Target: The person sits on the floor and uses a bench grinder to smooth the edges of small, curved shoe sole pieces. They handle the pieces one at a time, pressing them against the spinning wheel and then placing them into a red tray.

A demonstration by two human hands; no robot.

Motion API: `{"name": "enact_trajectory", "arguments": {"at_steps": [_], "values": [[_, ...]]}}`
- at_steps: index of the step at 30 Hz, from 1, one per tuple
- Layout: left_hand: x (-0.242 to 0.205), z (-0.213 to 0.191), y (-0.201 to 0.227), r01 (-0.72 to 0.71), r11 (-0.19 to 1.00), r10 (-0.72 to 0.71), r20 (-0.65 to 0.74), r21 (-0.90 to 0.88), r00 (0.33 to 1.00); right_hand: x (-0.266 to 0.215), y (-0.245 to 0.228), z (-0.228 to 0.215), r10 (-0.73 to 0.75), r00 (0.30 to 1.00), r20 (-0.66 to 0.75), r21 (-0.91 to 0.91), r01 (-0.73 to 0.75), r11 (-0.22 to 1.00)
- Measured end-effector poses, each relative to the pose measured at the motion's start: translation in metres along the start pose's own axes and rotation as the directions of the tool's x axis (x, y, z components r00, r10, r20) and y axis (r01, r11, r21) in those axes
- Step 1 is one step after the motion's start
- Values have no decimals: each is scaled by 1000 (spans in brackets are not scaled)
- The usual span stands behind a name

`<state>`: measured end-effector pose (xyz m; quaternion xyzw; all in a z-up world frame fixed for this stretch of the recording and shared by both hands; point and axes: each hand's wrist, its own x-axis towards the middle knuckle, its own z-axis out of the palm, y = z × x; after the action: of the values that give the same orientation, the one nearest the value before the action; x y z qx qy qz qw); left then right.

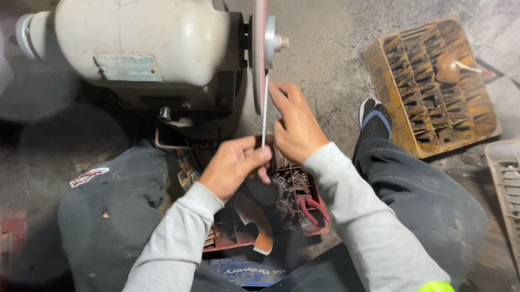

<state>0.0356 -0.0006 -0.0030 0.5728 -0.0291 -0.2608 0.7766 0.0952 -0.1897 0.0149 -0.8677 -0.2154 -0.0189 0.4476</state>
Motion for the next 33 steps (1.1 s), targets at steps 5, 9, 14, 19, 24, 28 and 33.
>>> {"name": "enact_trajectory", "arguments": {"at_steps": [5,9,14,19,24,28,33], "values": [[29,-5,13,86,961,-113,-87,-264,990,33,28,12,67,998,-19,-80,-69,994],[32,-6,12,109,940,-144,-85,-325,986,37,30,15,123,992,-1,-86,-123,989],[12,-9,-6,131,939,-139,-2,-317,990,21,4,10,168,985,29,-108,-164,981],[-29,0,-32,103,990,-101,24,-93,995,-20,-27,-10,32,998,58,-119,-25,993],[-53,1,-25,95,676,155,-267,730,951,-43,-19,-68,32,945,326,-45,-18,999],[-66,-20,1,-33,565,225,-116,825,967,-48,-21,-69,27,996,80,-273,-4,962],[-77,-40,16,-38,512,42,19,858,999,-58,-59,-12,-195,928,317,-255,281,925]]}}
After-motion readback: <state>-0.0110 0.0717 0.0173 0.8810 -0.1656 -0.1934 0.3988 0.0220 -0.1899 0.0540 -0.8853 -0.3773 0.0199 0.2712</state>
